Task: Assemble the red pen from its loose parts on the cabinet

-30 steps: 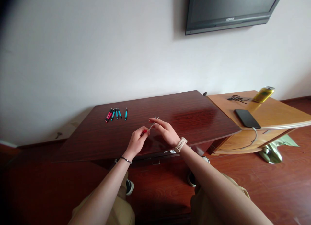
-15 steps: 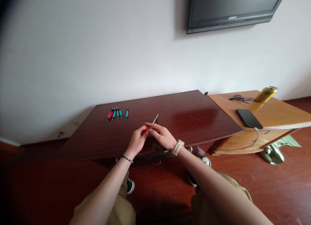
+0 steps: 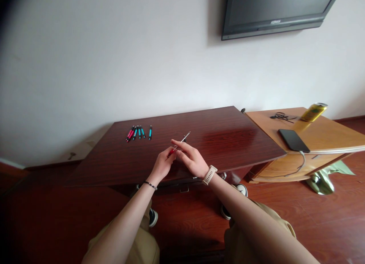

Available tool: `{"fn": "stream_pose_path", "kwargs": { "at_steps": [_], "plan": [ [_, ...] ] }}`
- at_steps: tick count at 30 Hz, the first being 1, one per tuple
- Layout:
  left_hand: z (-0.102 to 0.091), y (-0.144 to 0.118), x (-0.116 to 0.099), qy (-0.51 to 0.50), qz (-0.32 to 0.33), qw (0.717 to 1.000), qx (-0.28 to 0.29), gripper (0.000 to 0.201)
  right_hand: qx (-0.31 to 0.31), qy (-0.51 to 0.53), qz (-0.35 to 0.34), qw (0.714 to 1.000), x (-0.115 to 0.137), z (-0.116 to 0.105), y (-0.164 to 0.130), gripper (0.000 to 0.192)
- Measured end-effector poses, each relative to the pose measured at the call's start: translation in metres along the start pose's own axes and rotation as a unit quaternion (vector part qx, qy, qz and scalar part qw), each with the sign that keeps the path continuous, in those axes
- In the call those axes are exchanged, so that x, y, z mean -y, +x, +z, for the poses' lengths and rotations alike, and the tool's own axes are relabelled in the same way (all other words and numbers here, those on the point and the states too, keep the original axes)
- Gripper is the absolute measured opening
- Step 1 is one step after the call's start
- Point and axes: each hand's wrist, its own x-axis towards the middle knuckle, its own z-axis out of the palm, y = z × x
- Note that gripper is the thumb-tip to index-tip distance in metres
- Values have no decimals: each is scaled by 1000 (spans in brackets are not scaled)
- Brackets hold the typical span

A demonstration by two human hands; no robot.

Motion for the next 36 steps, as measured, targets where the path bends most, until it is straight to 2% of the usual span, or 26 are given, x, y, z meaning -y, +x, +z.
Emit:
{"fn": "stream_pose_path", "kwargs": {
  "at_steps": [6,10,15,18,26,29,34,36],
  "plan": [
    [1,2,2,-11,-8,1000,-7,24,36,-102,-68,992,-4,6,0,53],
    [1,3,7,-35,-43,998,-26,26,68,-159,-105,979,-6,9,1,53],
    [1,3,11,-90,-44,995,-8,23,96,-178,-105,974,-7,12,3,51],
    [1,4,11,-118,-43,992,-18,22,100,-175,-94,975,-7,12,2,52],
    [-3,7,14,-201,-81,974,-69,45,100,-172,-85,976,-5,8,1,50],
    [-5,9,15,-271,-95,954,-93,44,61,-189,-82,977,-7,5,2,46],
    [-7,11,10,-413,-124,895,-113,43,-93,-235,-30,967,-26,-4,9,42],
    [-6,11,7,-446,-120,880,-108,42,-105,-249,-8,963,-38,-7,12,43]
  ]
}}
